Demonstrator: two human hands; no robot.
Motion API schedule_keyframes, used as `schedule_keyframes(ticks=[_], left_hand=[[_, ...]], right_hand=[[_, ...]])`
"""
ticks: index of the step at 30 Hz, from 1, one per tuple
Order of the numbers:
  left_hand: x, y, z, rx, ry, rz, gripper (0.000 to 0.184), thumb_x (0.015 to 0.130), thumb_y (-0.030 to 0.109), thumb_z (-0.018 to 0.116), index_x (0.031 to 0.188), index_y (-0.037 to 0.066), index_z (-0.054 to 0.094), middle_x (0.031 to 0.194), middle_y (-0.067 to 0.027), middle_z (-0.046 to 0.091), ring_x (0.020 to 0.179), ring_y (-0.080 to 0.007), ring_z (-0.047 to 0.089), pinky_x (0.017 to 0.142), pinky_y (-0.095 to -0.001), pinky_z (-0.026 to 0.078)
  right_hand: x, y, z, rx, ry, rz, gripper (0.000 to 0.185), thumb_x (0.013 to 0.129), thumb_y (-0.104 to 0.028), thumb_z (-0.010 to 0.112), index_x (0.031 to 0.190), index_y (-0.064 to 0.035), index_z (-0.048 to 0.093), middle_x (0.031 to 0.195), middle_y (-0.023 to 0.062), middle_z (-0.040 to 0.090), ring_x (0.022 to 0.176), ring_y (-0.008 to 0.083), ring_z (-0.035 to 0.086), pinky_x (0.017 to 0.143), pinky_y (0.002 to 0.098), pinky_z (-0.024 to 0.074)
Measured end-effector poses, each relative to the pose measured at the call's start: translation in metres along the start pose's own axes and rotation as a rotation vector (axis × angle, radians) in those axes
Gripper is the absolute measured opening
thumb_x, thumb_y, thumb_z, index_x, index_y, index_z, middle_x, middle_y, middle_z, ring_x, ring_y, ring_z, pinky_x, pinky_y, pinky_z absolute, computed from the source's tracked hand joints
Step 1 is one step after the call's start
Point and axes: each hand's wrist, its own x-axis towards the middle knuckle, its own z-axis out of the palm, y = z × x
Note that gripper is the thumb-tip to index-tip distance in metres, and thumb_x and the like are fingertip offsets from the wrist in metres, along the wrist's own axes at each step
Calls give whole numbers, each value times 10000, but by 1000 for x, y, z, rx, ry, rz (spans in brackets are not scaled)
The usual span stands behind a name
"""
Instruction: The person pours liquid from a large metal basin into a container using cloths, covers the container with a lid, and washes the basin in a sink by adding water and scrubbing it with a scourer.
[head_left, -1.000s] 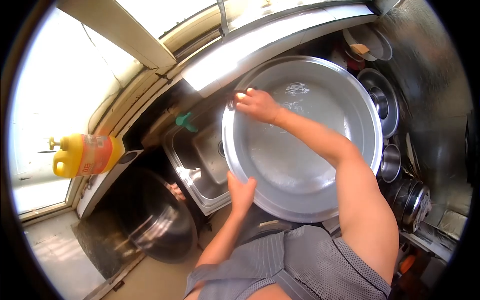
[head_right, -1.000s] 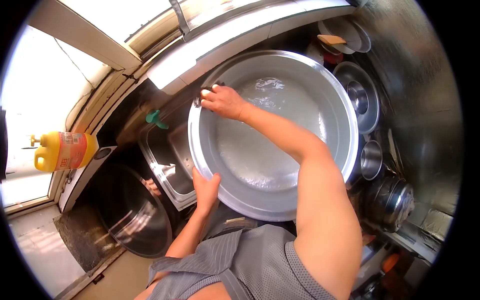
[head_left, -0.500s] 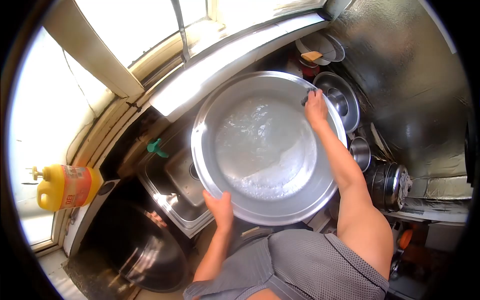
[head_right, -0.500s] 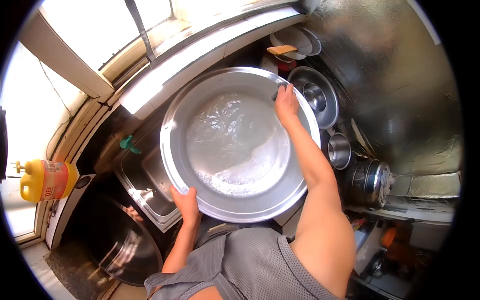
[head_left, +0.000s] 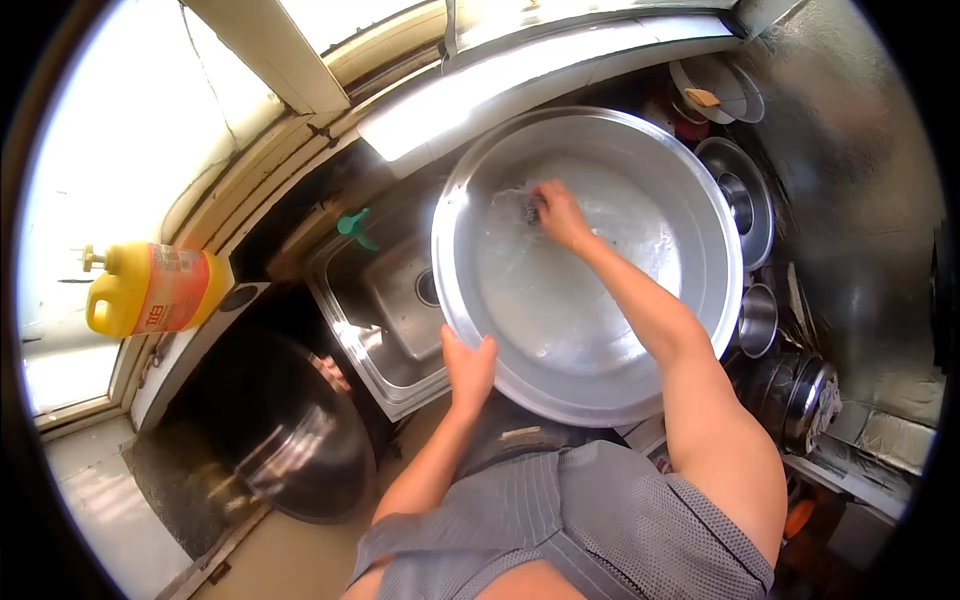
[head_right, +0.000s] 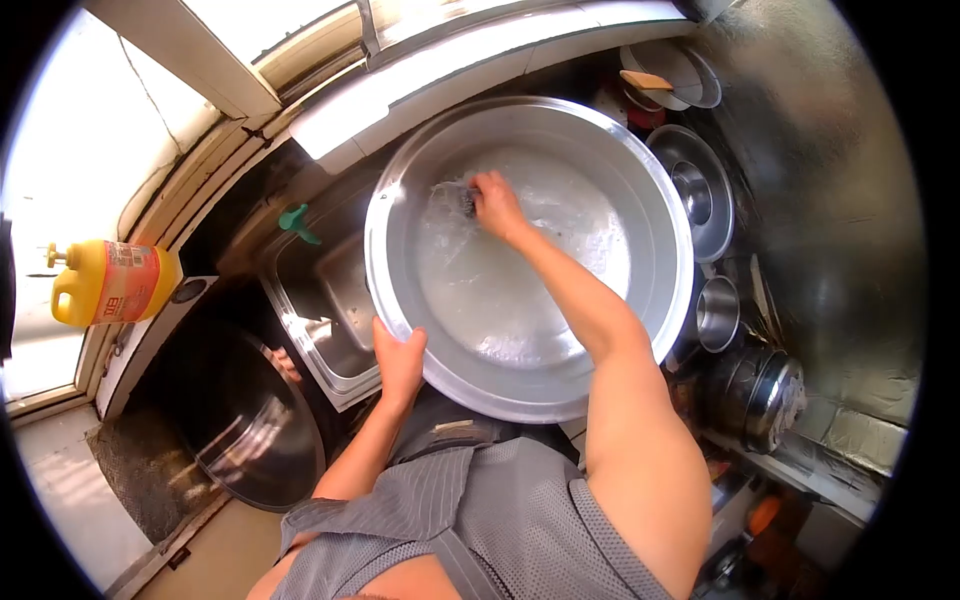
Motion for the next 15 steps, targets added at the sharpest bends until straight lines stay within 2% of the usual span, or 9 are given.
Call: schedule_keyframes(ticks=[1, 5, 6, 8, 9, 10, 12, 14, 15], left_hand=[[1, 0, 1, 11, -2, 5, 358, 758, 24, 594, 1088, -43, 473, 1010, -166, 599, 936, -243, 600, 857, -358, 479], [6, 1, 1, 36, 13, 13, 339, 753, 17, 591, 1067, -38, 475, 977, -161, 609, 897, -245, 610, 831, -357, 488], [6, 1, 1, 21, 15, 14, 332, 750, 16, 591, 1057, -36, 477, 964, -157, 614, 882, -245, 613, 822, -355, 491], [7, 4, 3, 9, 15, 22, 325, 747, 15, 592, 1048, -33, 479, 952, -154, 618, 866, -244, 616, 814, -354, 494], [7, 6, 4, 13, 23, 23, 328, 744, 17, 594, 1048, -31, 483, 950, -153, 620, 864, -240, 616, 812, -351, 495], [7, 8, 4, 18, 29, 26, 330, 741, 19, 597, 1049, -30, 486, 947, -151, 623, 861, -237, 617, 810, -348, 496], [6, 12, 4, 66, 30, 11, 330, 741, 20, 597, 1049, -29, 489, 950, -149, 622, 865, -230, 616, 810, -345, 496], [4, 12, 4, 109, 22, -1, 329, 741, 21, 597, 1049, -27, 491, 952, -147, 622, 868, -224, 615, 811, -342, 496], [4, 11, 3, 109, 39, 7, 331, 742, 23, 598, 1051, -26, 492, 952, -142, 620, 870, -220, 612, 811, -341, 495]], right_hand=[[-4, -33, -6, 120, -29, -26, 292, 813, 40, 566, 1088, -28, 633, 1054, 181, 591, 957, 380, 599, 804, 433, 505], [-17, -123, -5, 80, 86, -404, 377, 777, 38, 597, 1136, -70, 641, 1074, 129, 594, 906, 330, 603, 777, 400, 517], [-14, -135, -2, 88, 82, -403, 377, 777, 38, 597, 1136, -70, 641, 1074, 129, 594, 906, 330, 603, 777, 400, 517], [-7, -149, 5, -11, 0, -690, 324, 791, -28, 611, 1106, -86, 665, 1065, 89, 603, 882, 267, 593, 768, 372, 522], [4, -146, 13, -94, 20, -768, 330, 784, -75, 617, 1106, -111, 680, 1094, 59, 610, 869, 232, 587, 755, 343, 525], [17, -137, 18, -93, 27, -764, 330, 784, -75, 617, 1106, -111, 680, 1094, 59, 610, 869, 232, 587, 755, 343, 525], [49, -113, 25, -176, 217, -788, 341, 774, -95, 610, 1103, -136, 692, 1091, 49, 608, 863, 233, 587, 749, 333, 530], [78, -82, 15, -339, 181, -638, 327, 785, -101, 590, 1088, -147, 704, 1076, 47, 608, 860, 239, 589, 746, 335, 544], [92, -66, 6, -382, 252, -595, 292, 783, -106, 588, 1049, -138, 703, 1045, 55, 604, 862, 248, 591, 734, 341, 551]])
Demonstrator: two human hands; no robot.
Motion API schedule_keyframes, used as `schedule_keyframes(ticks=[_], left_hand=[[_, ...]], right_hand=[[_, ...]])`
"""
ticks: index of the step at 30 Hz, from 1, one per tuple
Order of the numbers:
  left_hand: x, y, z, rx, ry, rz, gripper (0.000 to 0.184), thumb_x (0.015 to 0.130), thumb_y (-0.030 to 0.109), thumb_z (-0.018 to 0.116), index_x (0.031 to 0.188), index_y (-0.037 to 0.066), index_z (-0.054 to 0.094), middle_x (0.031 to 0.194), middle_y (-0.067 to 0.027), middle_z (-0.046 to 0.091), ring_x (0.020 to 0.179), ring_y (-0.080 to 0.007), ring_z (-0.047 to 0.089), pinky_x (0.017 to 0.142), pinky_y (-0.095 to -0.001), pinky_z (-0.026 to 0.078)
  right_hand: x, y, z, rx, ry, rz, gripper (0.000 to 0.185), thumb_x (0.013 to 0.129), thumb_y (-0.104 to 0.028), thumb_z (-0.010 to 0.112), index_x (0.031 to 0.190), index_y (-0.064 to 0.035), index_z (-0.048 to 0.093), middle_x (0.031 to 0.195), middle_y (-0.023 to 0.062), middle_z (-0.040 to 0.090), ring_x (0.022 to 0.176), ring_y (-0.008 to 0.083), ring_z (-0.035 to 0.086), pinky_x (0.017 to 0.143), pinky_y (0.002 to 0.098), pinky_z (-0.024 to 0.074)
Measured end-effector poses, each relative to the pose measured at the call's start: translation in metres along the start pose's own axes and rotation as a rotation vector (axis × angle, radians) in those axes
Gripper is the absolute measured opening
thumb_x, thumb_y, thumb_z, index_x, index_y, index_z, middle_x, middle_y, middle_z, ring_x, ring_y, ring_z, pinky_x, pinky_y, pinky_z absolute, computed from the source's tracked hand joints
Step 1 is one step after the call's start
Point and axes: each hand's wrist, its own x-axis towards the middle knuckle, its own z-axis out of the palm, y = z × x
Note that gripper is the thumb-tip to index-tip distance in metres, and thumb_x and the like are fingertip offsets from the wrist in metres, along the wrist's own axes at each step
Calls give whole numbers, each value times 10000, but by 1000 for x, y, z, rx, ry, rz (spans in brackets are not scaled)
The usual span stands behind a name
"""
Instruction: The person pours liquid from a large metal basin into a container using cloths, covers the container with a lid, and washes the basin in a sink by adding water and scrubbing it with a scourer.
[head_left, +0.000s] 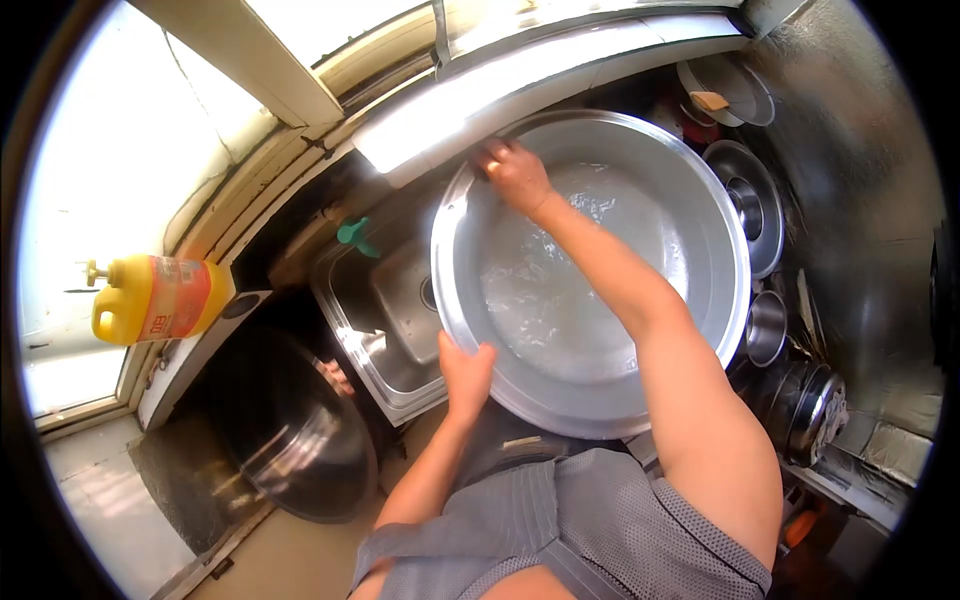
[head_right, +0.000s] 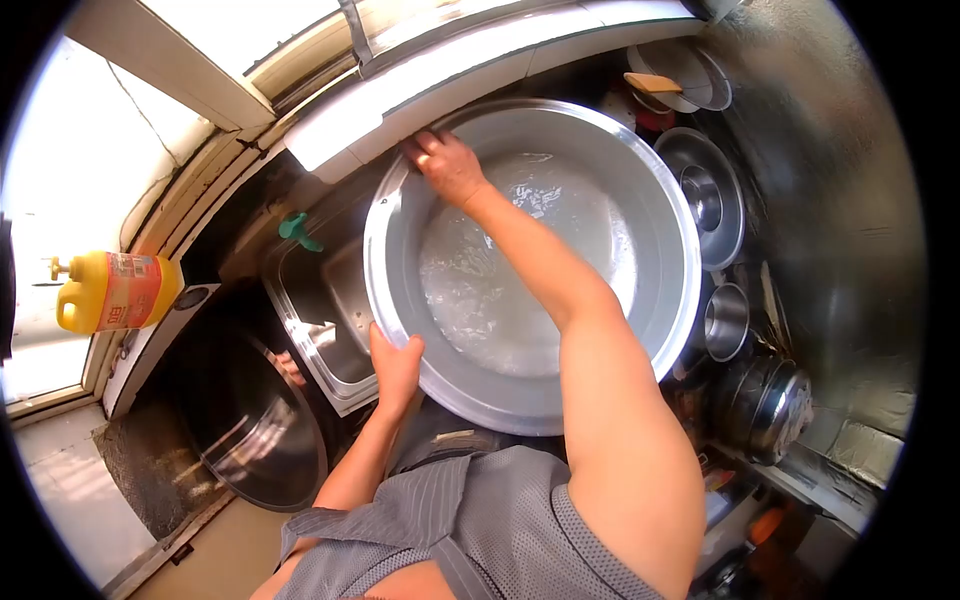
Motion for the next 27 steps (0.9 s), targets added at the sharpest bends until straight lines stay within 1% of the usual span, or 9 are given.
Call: schedule_keyframes(ticks=[2, 4, 8, 13, 16, 17, 19, 23, 27], left_hand=[[-1, -4, 0, -30, 17, 31, 339, 742, 24, 603, 1058, -23, 492, 957, -131, 616, 876, -216, 607, 816, -343, 492], [-2, -13, 1, -63, 35, 32, 347, 746, 16, 608, 1070, -26, 490, 967, -130, 612, 876, -211, 603, 823, -340, 488], [-7, -4, 6, -143, 53, -3, 342, 761, -2, 595, 1087, -23, 492, 996, -95, 582, 892, -177, 580, 838, -303, 468], [-6, -8, 5, -228, 25, 20, 341, 757, -10, 583, 1081, -28, 479, 993, -108, 577, 901, -188, 571, 863, -308, 457], [-3, -13, 5, -236, 31, 12, 334, 754, -8, 574, 1071, -34, 474, 984, -121, 571, 897, -199, 563, 867, -321, 453], [-2, -17, 6, -216, 26, 40, 340, 756, -6, 572, 1079, -38, 474, 985, -124, 571, 900, -204, 563, 868, -326, 453], [-4, -13, 5, -226, 12, 28, 350, 758, 4, 573, 1092, -42, 474, 993, -130, 573, 907, -214, 566, 862, -336, 461], [-1, -13, 4, -204, -27, 29, 361, 761, 17, 579, 1102, -44, 477, 1011, -137, 582, 923, -213, 576, 864, -334, 465], [0, -10, -1, -155, -76, 9, 379, 761, 24, 587, 1118, -46, 482, 1019, -135, 596, 934, -208, 587, 864, -332, 471]], right_hand=[[-5, 48, -6, -93, 45, 52, 258, 780, -112, 586, 1010, -130, 702, 1015, 64, 600, 863, 257, 592, 722, 347, 557], [-23, 103, -25, -351, -101, 202, 187, 784, -111, 595, 955, -106, 670, 975, 82, 580, 856, 264, 606, 680, 355, 566], [-68, 161, -89, -620, -121, 448, 130, 839, -101, 579, 951, -61, 632, 966, 115, 562, 815, 274, 642, 654, 374, 576], [-114, 158, -174, -688, -296, 887, 161, 886, -82, 545, 966, 13, 648, 1014, 209, 563, 833, 346, 681, 673, 428, 580], [-144, 110, -221, -483, -390, 947, 189, 854, -67, 575, 971, 54, 663, 1044, 245, 570, 915, 394, 664, 755, 469, 559], [-162, 99, -222, -405, -380, 915, 195, 843, -63, 588, 969, 61, 668, 1045, 249, 573, 943, 403, 657, 786, 479, 549], [-188, 78, -218, -296, -534, 1016, 197, 847, -56, 585, 994, 64, 638, 1100, 276, 557, 976, 432, 638, 836, 485, 537], [-219, 91, -159, -368, -626, 1148, 218, 864, -58, 563, 1046, 60, 587, 1153, 308, 526, 973, 459, 626, 842, 482, 541], [-152, 129, -82, -271, -150, 1358, 301, 862, -38, 548, 1138, 62, 483, 1155, 310, 491, 987, 476, 610, 859, 491, 533]])
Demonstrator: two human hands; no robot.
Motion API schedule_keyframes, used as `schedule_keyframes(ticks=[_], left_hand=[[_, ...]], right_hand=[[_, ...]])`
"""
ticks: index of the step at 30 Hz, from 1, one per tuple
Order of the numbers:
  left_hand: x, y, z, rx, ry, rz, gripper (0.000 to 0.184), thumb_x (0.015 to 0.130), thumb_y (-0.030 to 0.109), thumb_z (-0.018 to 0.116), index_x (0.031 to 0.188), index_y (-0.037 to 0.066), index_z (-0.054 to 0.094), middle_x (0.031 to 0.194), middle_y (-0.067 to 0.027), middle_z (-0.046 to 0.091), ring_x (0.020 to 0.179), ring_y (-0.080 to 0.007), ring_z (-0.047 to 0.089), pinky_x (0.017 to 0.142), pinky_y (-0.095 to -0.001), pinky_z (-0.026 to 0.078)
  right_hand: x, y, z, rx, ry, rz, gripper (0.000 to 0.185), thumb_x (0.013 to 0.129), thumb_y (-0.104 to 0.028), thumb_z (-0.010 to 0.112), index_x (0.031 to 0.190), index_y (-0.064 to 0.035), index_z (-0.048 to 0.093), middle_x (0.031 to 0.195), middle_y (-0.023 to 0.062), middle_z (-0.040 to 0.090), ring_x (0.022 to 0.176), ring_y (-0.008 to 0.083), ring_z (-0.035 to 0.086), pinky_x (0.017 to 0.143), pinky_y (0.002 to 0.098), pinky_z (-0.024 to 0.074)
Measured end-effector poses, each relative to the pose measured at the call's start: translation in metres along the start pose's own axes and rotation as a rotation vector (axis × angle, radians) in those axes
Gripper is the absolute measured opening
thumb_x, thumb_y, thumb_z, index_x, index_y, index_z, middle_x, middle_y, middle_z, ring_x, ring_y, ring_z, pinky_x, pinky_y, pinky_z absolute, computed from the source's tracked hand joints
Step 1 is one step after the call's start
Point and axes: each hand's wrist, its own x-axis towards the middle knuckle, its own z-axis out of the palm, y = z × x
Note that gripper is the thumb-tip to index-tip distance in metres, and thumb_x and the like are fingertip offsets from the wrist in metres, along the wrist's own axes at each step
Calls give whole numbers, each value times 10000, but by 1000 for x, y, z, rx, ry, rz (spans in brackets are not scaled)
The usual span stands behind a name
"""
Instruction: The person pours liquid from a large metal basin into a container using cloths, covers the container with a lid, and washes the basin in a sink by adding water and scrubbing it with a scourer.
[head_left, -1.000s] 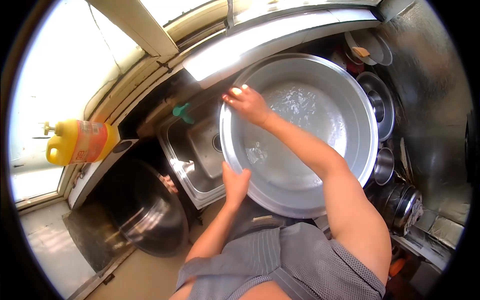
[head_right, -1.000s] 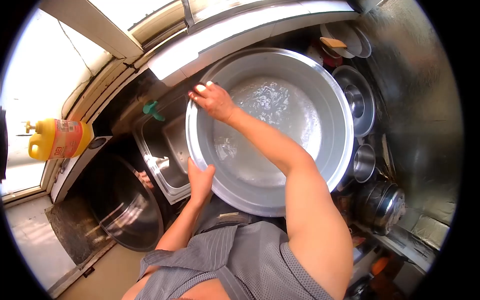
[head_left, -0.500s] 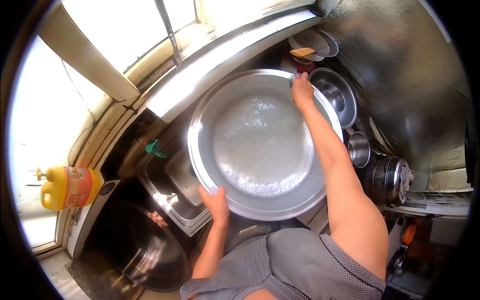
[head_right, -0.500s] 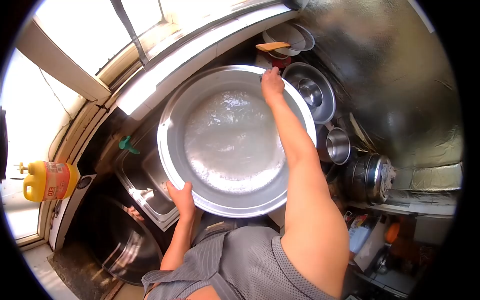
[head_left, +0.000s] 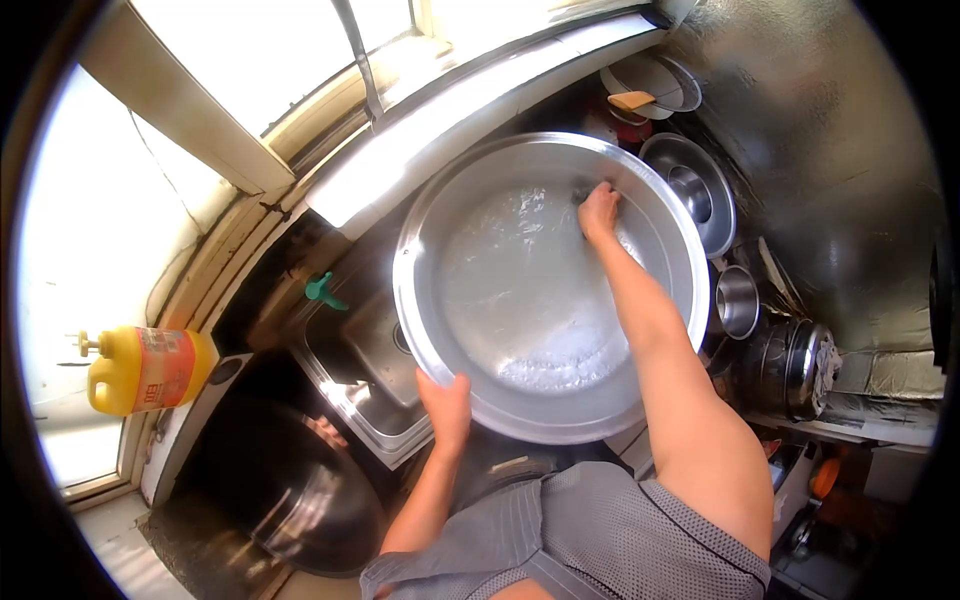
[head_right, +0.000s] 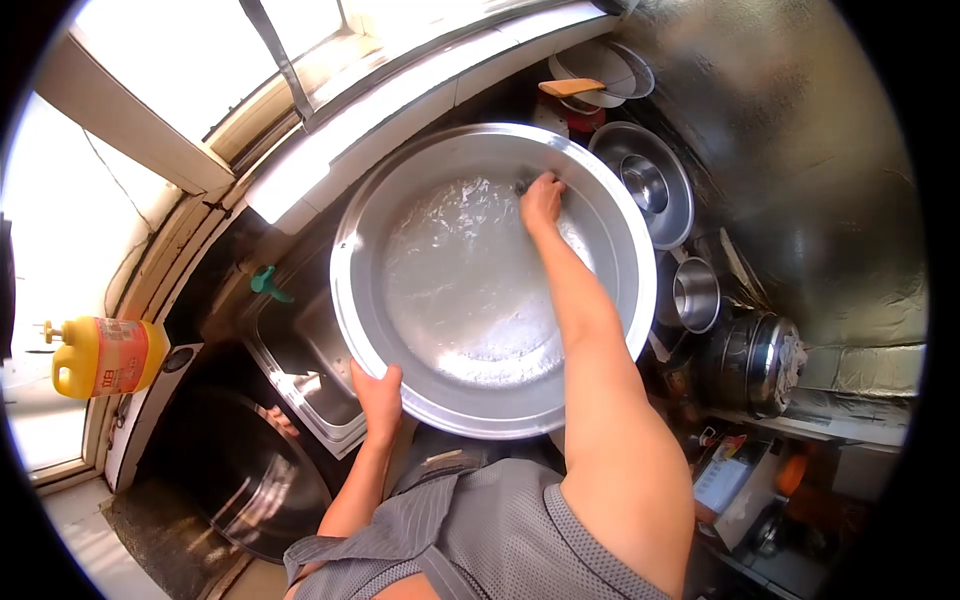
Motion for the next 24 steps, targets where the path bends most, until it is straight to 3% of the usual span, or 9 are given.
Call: schedule_keyframes(ticks=[2, 4, 6, 10, 13, 17, 20, 22, 24], left_hand=[[-3, -1, 0, 37, 3, 1, 390, 759, 30, 594, 1127, -44, 484, 1022, -133, 600, 934, -208, 592, 864, -333, 476], [1, -5, 3, 31, 10, 23, 401, 757, 32, 599, 1133, -43, 484, 1021, -131, 599, 934, -210, 595, 864, -331, 478], [1, -1, 2, 29, -5, 14, 418, 754, 25, 598, 1147, -43, 473, 1032, -129, 596, 944, -214, 594, 877, -332, 475], [-2, 11, 5, 47, -16, -5, 446, 743, -5, 588, 1173, -41, 473, 1055, -115, 591, 954, -195, 588, 873, -312, 471], [-4, 14, 8, 16, -3, -1, 447, 739, -20, 583, 1175, -43, 489, 1054, -100, 595, 946, -181, 587, 856, -299, 473], [-1, 6, 6, -2, 0, 19, 458, 735, -14, 592, 1172, -37, 457, 1050, -123, 578, 952, -197, 582, 873, -314, 468], [-1, 1, 6, -3, 32, 7, 445, 748, -26, 577, 1184, -44, 489, 1063, -97, 597, 959, -189, 591, 880, -299, 464], [-2, 0, 6, -11, 36, -5, 443, 745, -30, 572, 1181, -46, 489, 1061, -97, 596, 957, -191, 591, 885, -299, 462], [-1, 0, 7, -36, 35, -3, 446, 745, -30, 570, 1182, -46, 489, 1061, -96, 596, 957, -191, 590, 886, -299, 461]], right_hand=[[1, -40, 16, 210, 177, 134, 277, 845, -9, 539, 1102, 56, 459, 1157, 317, 473, 1019, 479, 571, 898, 502, 491], [6, -60, 54, 421, 332, 2, 224, 832, 9, 519, 1041, 43, 446, 1130, 313, 466, 1034, 479, 523, 925, 515, 440], [-4, -98, 60, 608, 283, -58, 224, 805, 20, 522, 1012, 36, 438, 1095, 293, 466, 1011, 477, 501, 910, 513, 422], [-71, -169, 72, 717, 102, -484, 270, 740, 11, 541, 999, 38, 468, 1022, 264, 498, 955, 440, 499, 834, 501, 429], [-170, -173, 58, 796, -350, -632, 249, 747, -8, 492, 993, 27, 476, 1012, 267, 502, 980, 440, 496, 864, 487, 424], [-257, -84, 6, 610, -1078, -840, 247, 786, -2, 479, 1032, -2, 501, 1029, 243, 506, 988, 417, 498, 860, 465, 417], [-257, -7, -52, 195, -1480, -967, 280, 821, -45, 498, 1098, -24, 532, 1070, 234, 525, 993, 417, 526, 872, 450, 434], [-233, 46, -77, -48, -1597, -1090, 353, 819, -66, 506, 1169, -51, 545, 1134, 248, 527, 989, 433, 578, 840, 482, 458], [-204, 67, -120, -377, -1520, -1111, 356, 828, -80, 527, 1182, -75, 562, 1183, 235, 528, 957, 420, 611, 826, 480, 481]])
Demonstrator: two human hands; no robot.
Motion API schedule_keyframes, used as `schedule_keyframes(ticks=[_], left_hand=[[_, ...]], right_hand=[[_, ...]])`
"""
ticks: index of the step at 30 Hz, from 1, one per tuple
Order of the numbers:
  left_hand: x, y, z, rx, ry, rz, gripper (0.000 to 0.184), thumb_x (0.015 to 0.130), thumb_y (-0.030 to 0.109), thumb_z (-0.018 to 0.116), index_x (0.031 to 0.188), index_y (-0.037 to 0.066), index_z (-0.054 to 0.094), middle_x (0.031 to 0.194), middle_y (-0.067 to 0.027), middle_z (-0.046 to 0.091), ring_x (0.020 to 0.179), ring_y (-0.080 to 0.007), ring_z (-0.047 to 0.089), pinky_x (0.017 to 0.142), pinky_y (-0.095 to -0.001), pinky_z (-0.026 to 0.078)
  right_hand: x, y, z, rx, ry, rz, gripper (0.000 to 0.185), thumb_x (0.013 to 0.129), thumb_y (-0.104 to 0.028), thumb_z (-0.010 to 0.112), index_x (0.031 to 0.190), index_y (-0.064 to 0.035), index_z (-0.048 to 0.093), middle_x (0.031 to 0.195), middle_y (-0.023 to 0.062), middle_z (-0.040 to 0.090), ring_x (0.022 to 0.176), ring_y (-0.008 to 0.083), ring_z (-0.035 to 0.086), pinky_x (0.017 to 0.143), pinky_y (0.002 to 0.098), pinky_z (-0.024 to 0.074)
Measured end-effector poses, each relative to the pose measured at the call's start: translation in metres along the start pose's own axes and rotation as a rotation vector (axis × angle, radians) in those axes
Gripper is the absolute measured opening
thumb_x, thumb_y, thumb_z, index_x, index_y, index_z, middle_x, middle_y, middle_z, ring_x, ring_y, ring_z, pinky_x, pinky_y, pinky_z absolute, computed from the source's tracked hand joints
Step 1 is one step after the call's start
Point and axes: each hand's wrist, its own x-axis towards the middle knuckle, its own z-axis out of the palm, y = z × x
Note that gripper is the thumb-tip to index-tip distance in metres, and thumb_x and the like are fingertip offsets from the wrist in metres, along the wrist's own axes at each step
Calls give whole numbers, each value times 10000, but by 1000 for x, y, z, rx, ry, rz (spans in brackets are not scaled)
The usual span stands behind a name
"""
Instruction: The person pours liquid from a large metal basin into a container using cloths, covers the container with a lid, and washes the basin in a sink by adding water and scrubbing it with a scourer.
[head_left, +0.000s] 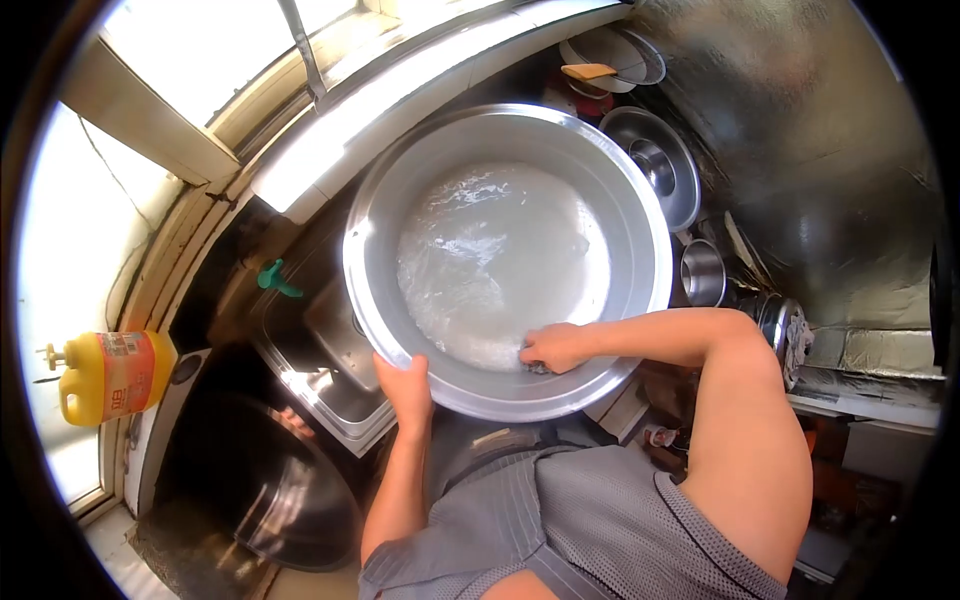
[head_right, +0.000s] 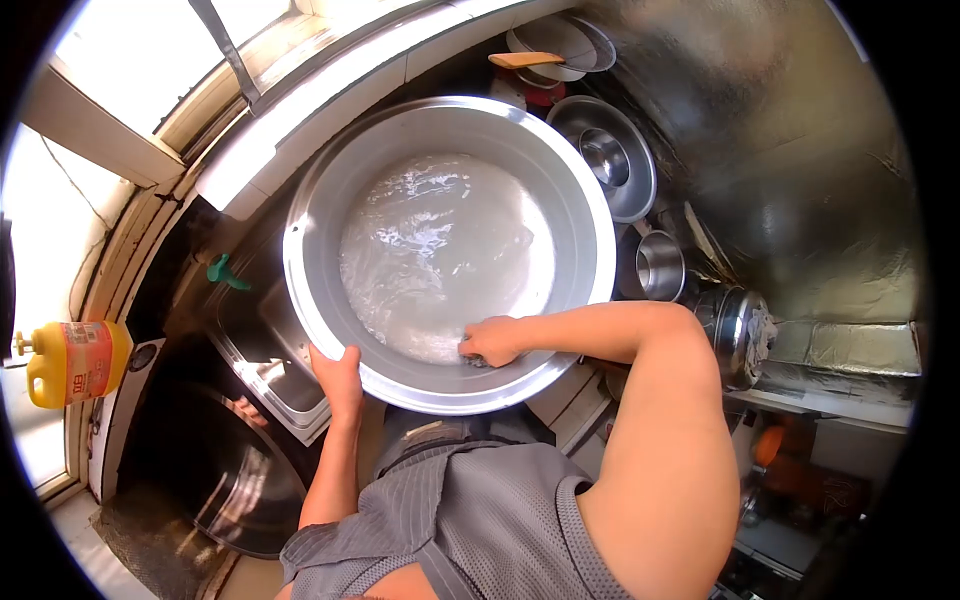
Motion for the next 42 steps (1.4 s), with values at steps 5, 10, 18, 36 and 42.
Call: schedule_keyframes(ticks=[5, 10, 18, 36, 42], left_hand=[[-1, 3, 0, -12, -16, -3, 458, 743, -33, 563, 1195, -48, 492, 1068, -97, 596, 959, -189, 593, 882, -293, 461], [1, 6, 0, 9, 0, -8, 401, 739, -9, 569, 1131, -49, 495, 1018, -109, 604, 934, -188, 595, 862, -303, 474], [0, 10, 0, 108, -3, -13, 408, 751, -6, 578, 1149, -45, 492, 1018, -110, 608, 922, -183, 601, 840, -302, 485], [5, -6, -3, 36, -27, 56, 379, 746, 5, 576, 1111, -50, 491, 997, -105, 604, 895, -181, 592, 816, -299, 481], [3, -3, -3, 33, -21, 43, 368, 746, 7, 579, 1101, -53, 501, 978, -96, 603, 877, -174, 590, 799, -299, 484]], right_hand=[[-59, 80, -30, -308, 167, 400, 353, 841, -115, 559, 1194, -113, 564, 1213, 234, 513, 974, 420, 620, 844, 472, 519], [-13, 157, -108, -412, 621, 624, 313, 823, -49, 558, 1135, -82, 572, 1158, 249, 529, 974, 419, 610, 838, 465, 524], [154, 127, -187, -196, 951, 441, 289, 819, -120, 574, 1091, -37, 628, 1133, 249, 574, 1029, 428, 576, 866, 467, 512], [-43, 66, -16, -214, 42, 71, 305, 783, -105, 584, 1080, -146, 637, 1121, 189, 561, 965, 400, 615, 832, 467, 495], [16, 157, -96, -295, 543, 351, 293, 775, -29, 576, 1063, -77, 605, 1074, 230, 564, 940, 413, 608, 842, 470, 501]])
